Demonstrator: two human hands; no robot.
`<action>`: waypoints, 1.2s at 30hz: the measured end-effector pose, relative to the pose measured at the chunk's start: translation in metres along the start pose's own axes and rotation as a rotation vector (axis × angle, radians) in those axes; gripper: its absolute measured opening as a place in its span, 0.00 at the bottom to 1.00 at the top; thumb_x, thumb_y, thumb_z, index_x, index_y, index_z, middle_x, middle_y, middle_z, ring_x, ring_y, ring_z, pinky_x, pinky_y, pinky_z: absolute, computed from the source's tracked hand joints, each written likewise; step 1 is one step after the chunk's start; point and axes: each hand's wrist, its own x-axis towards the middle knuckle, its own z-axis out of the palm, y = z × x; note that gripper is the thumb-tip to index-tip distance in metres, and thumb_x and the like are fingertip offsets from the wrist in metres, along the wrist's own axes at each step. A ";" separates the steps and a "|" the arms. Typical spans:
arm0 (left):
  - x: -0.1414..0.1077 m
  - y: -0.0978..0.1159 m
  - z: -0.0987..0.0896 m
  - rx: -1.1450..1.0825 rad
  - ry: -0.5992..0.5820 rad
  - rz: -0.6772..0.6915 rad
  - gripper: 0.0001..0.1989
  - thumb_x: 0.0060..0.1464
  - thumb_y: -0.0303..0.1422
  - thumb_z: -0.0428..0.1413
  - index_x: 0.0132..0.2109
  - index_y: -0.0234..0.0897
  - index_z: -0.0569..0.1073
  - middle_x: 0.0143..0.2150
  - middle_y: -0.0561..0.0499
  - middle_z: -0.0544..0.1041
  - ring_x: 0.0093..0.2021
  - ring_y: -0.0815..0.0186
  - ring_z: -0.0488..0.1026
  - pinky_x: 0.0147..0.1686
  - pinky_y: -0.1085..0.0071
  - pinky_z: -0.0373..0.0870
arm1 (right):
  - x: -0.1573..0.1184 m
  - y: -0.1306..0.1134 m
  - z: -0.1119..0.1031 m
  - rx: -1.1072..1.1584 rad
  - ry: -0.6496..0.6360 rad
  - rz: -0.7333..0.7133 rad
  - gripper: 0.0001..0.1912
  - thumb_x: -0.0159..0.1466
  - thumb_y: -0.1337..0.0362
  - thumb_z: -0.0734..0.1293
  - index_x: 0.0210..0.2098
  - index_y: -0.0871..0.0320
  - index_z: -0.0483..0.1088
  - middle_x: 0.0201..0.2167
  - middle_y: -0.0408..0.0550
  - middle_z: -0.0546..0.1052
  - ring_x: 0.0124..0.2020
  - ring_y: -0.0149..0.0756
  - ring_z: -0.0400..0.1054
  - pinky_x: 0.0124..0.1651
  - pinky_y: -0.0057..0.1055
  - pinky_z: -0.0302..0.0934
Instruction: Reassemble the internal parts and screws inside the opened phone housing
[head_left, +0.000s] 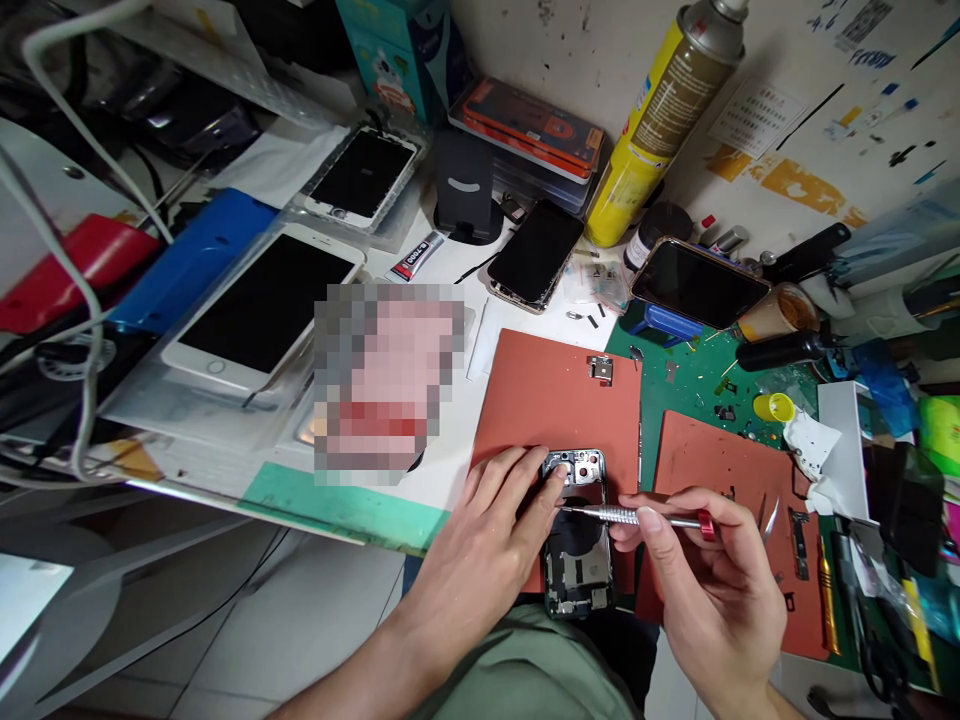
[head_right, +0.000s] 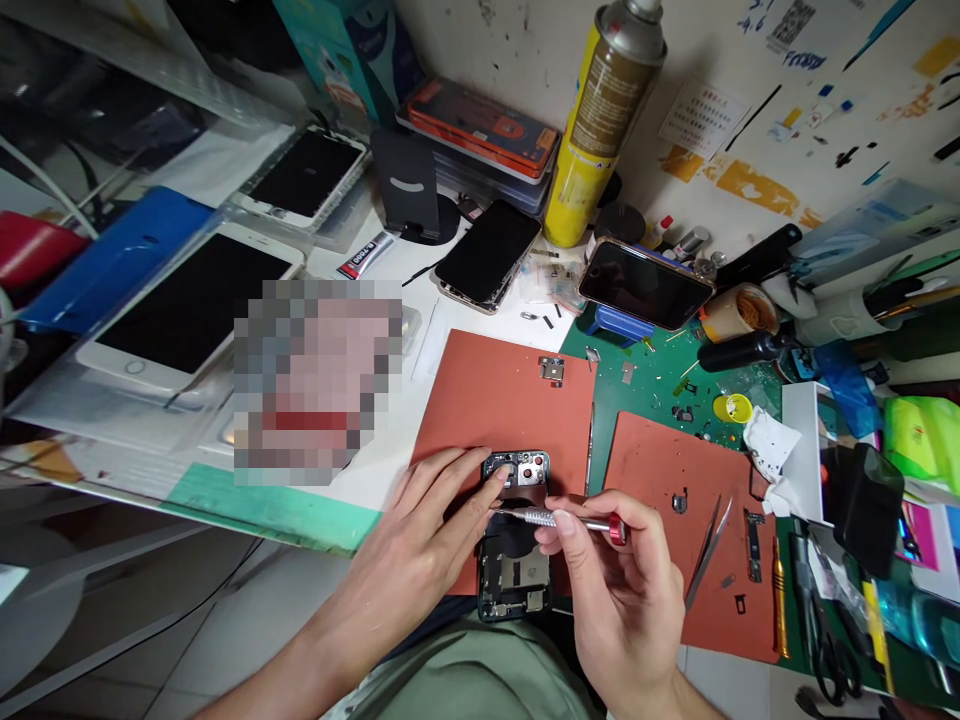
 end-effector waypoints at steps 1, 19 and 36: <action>0.000 0.000 0.000 0.002 -0.002 0.004 0.29 0.64 0.19 0.55 0.70 0.33 0.69 0.69 0.34 0.71 0.66 0.42 0.68 0.59 0.44 0.74 | -0.001 0.000 0.000 -0.012 0.008 -0.014 0.10 0.68 0.68 0.74 0.47 0.52 0.74 0.38 0.46 0.87 0.29 0.39 0.84 0.35 0.30 0.83; 0.002 0.000 0.000 0.011 0.026 0.020 0.25 0.67 0.23 0.57 0.69 0.30 0.70 0.68 0.32 0.71 0.65 0.41 0.67 0.58 0.45 0.75 | 0.001 0.001 -0.005 -0.051 -0.015 -0.060 0.12 0.68 0.70 0.75 0.48 0.53 0.74 0.38 0.46 0.87 0.28 0.38 0.84 0.34 0.29 0.82; 0.005 0.003 -0.010 0.010 -0.014 0.015 0.23 0.64 0.21 0.54 0.64 0.29 0.75 0.67 0.35 0.74 0.66 0.43 0.66 0.61 0.48 0.66 | 0.039 -0.003 0.010 -0.662 0.040 -0.580 0.12 0.68 0.67 0.77 0.49 0.59 0.76 0.33 0.45 0.85 0.26 0.30 0.81 0.29 0.22 0.74</action>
